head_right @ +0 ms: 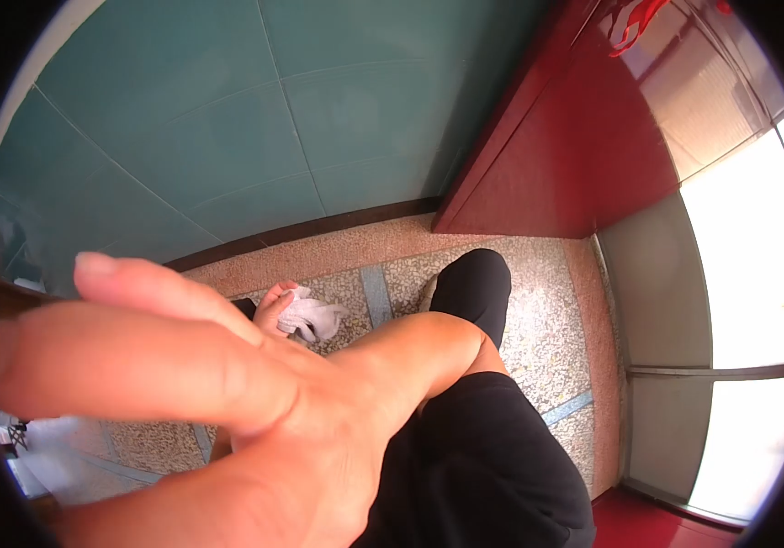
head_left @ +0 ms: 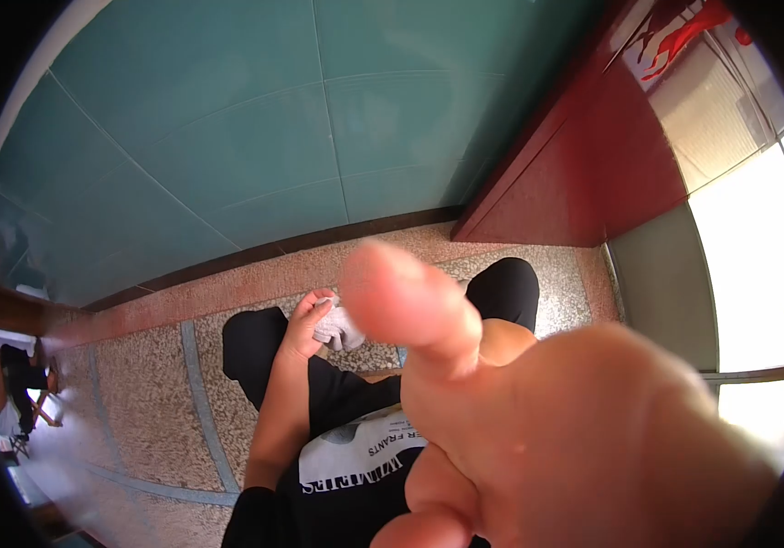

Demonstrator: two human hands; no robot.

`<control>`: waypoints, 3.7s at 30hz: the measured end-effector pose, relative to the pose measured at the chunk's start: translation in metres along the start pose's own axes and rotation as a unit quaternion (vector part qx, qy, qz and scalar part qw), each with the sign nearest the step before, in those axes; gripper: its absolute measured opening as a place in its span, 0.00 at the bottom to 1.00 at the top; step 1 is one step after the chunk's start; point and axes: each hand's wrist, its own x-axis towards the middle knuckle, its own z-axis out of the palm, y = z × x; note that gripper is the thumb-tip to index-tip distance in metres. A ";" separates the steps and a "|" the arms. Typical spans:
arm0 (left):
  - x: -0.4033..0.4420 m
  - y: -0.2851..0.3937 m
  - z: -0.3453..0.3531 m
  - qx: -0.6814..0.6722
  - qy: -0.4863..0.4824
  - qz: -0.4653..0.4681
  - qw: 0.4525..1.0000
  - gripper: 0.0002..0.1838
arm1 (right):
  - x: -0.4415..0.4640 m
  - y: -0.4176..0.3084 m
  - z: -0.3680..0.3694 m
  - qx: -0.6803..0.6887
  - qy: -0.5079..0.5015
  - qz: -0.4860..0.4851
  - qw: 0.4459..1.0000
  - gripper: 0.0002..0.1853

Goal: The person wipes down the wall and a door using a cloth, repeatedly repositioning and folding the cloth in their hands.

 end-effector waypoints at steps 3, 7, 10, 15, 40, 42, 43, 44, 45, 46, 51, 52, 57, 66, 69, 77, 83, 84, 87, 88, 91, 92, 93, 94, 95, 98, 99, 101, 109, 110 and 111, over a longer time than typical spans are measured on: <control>0.025 -0.032 -0.048 0.135 0.218 0.032 0.966 0.10 | -0.004 0.022 0.015 -0.006 -0.049 0.029 0.998 0.10; 0.016 -0.028 -0.048 0.126 0.145 -0.018 0.981 0.11 | -0.004 0.032 0.032 -0.034 -0.091 0.047 0.994 0.09; -0.007 0.001 0.013 -0.010 0.084 0.012 0.996 0.08 | -0.009 0.008 0.020 -0.021 -0.058 -0.012 0.998 0.09; -0.003 0.001 0.006 -0.007 0.036 0.016 0.999 0.08 | -0.012 -0.006 0.007 0.005 -0.013 -0.066 0.998 0.09; -0.004 0.003 0.009 0.005 0.033 0.016 0.999 0.08 | -0.007 0.018 0.018 -0.051 -0.047 -0.099 0.993 0.11; -0.002 0.003 -0.001 0.029 0.029 -0.010 0.999 0.08 | -0.010 0.010 0.000 -0.096 0.014 -0.159 0.982 0.12; 0.000 0.001 0.000 0.015 0.027 -0.002 1.000 0.08 | -0.013 0.015 -0.008 -0.129 0.044 -0.174 0.975 0.12; 0.000 -0.001 0.002 -0.001 0.027 0.006 1.000 0.08 | -0.020 0.029 -0.016 -0.176 0.079 -0.174 0.966 0.12; 0.000 -0.001 0.002 0.006 0.020 -0.003 1.000 0.10 | -0.028 0.045 -0.025 -0.223 0.098 -0.146 0.959 0.12; -0.002 -0.002 0.004 0.004 0.014 0.002 1.000 0.10 | -0.038 0.058 -0.031 -0.278 0.086 -0.063 0.955 0.12; -0.012 -0.002 0.024 0.068 -0.044 0.016 0.997 0.18 | -0.164 0.146 -0.081 -0.365 -0.188 0.383 0.827 0.18; -0.014 0.000 0.031 0.069 -0.060 0.014 0.996 0.19 | -0.188 0.154 -0.084 -0.376 -0.218 0.398 0.808 0.21; -0.026 0.021 0.073 -0.006 -0.155 0.022 0.988 0.27 | -0.233 0.170 -0.067 -0.342 -0.289 0.323 0.834 0.33; -0.007 0.085 0.050 0.106 0.017 0.092 0.990 0.32 | -0.110 0.145 -0.116 -0.296 0.135 0.300 0.897 0.15; -0.002 0.094 0.018 0.099 0.048 0.090 0.990 0.26 | -0.034 0.122 -0.163 -0.347 0.286 0.201 0.870 0.15; 0.011 0.092 -0.011 0.022 0.085 0.123 0.988 0.23 | 0.076 0.145 -0.271 -0.604 0.371 0.026 0.705 0.14; 0.021 0.093 -0.016 -0.057 0.034 0.149 0.987 0.23 | 0.097 0.180 -0.219 -0.670 0.365 -0.007 0.647 0.12; 0.025 0.092 -0.012 -0.064 0.031 0.149 0.986 0.23 | 0.100 0.192 -0.212 -0.671 0.373 -0.033 0.640 0.11; 0.035 0.087 -0.008 -0.059 0.029 0.128 0.990 0.23 | 0.107 0.242 -0.158 -0.661 0.288 -0.087 0.687 0.13; 0.036 0.085 -0.008 -0.047 0.027 0.109 0.993 0.22 | 0.110 0.248 -0.139 -0.615 0.335 -0.056 0.712 0.16; 0.033 0.081 -0.008 -0.031 0.038 0.108 0.993 0.22 | 0.099 0.260 -0.142 -0.626 0.288 -0.063 0.722 0.19; 0.036 0.080 -0.009 -0.027 0.046 0.101 0.993 0.22 | 0.092 0.267 -0.146 -0.652 0.215 -0.073 0.723 0.19; 0.034 0.077 -0.010 -0.026 0.051 0.105 0.993 0.22 | 0.081 0.269 -0.147 -0.669 0.142 -0.083 0.725 0.19; 0.033 0.076 -0.012 -0.008 0.056 0.100 0.993 0.22 | 0.066 0.272 -0.151 -0.665 0.144 -0.084 0.728 0.19; 0.038 0.076 -0.014 0.008 0.059 0.092 0.994 0.21 | 0.048 0.281 -0.160 -0.689 0.044 -0.061 0.721 0.18; 0.035 0.074 -0.009 0.012 0.089 0.093 0.992 0.20 | 0.003 0.282 -0.157 -0.696 -0.114 0.084 0.704 0.16; 0.032 0.072 -0.006 0.020 0.100 0.096 0.990 0.19 | -0.012 0.281 -0.151 -0.689 -0.114 0.081 0.712 0.16; 0.034 0.066 -0.012 0.024 0.096 0.096 0.990 0.19 | -0.048 0.276 -0.161 -0.581 -0.394 0.432 0.567 0.14; 0.015 0.073 -0.015 0.048 0.118 0.112 0.985 0.19 | -0.155 0.232 -0.166 -0.394 -0.252 0.496 0.732 0.16; 0.011 0.072 -0.018 0.041 0.136 0.122 0.982 0.19 | -0.139 0.218 -0.164 -0.453 -0.218 0.470 0.726 0.17; 0.015 0.071 -0.025 0.038 0.123 0.127 0.984 0.18 | -0.105 0.194 -0.164 -0.450 -0.160 0.430 0.766 0.17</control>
